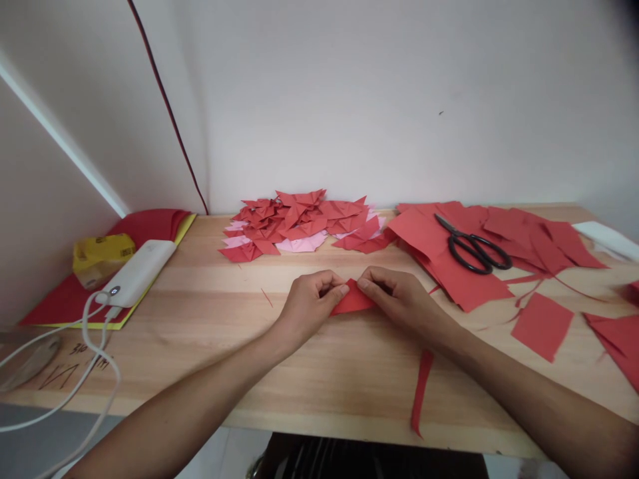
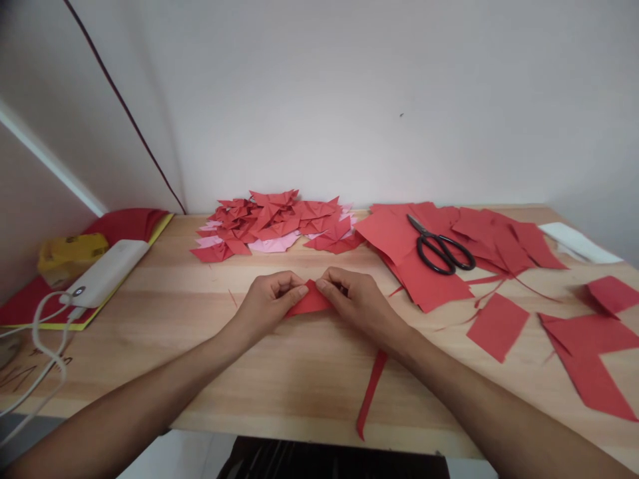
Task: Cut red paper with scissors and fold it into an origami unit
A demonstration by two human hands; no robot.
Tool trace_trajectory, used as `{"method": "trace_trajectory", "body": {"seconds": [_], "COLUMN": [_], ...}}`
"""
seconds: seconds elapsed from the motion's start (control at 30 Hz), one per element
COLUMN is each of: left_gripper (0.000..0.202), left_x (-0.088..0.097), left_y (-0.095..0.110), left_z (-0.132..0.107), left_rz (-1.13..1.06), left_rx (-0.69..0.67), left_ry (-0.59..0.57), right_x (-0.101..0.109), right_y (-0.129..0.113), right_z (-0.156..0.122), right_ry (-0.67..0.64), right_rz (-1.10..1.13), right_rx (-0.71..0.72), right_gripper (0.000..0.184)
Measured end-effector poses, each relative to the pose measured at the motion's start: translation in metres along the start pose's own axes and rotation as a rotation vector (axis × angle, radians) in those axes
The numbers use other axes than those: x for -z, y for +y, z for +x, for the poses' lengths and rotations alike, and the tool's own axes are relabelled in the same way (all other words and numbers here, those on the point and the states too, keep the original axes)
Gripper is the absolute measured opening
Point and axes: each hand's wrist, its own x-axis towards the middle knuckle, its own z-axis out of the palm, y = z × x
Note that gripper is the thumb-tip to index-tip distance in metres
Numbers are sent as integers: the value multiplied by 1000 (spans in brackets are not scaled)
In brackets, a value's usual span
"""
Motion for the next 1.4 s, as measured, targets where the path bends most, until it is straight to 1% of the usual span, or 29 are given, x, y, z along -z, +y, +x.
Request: {"method": "trace_trajectory", "body": {"seconds": [0.1,0.2,0.4,0.5,0.57,0.7,0.83,0.9,1.0,1.17,1.27,1.33,1.4], "left_gripper": [18,19,26,25,27,31,35,37,39,38,31,25,23], "left_x": [-3,-4,-1,0,0,1,1,1,2,2,-1,-4,-7], "left_y": [1,3,5,5,5,5,5,6,8,11,9,7,5], "left_z": [-1,-2,-1,-2,-2,-2,-4,-4,-5,-6,-6,-5,-4], "left_rz": [86,97,73,72,84,150,258,292,318,285,181,120,117], "left_rx": [-34,-46,14,64,67,45,-33,-58,-61,-54,-19,-27,-63], "left_ry": [-28,-69,-115,-135,-138,-134,-104,-111,-125,-157,-193,-186,-140], "right_x": [-1,-3,-2,1,2,3,3,3,5,7,5,1,-3], "right_y": [-3,-3,0,0,-1,-1,1,2,2,4,4,3,3], "right_z": [0,-1,-1,0,1,2,3,5,6,7,6,4,2], "right_ry": [-9,13,89,138,155,155,162,168,170,165,172,146,114], "right_rz": [-32,-82,-100,-103,-110,-99,-99,-109,-125,-139,-118,-85,-60], "right_rx": [25,48,54,73,79,84,86,90,97,89,97,92,83], "right_gripper": [25,25,25,28,30,30,32,34,35,35,35,34,33]}}
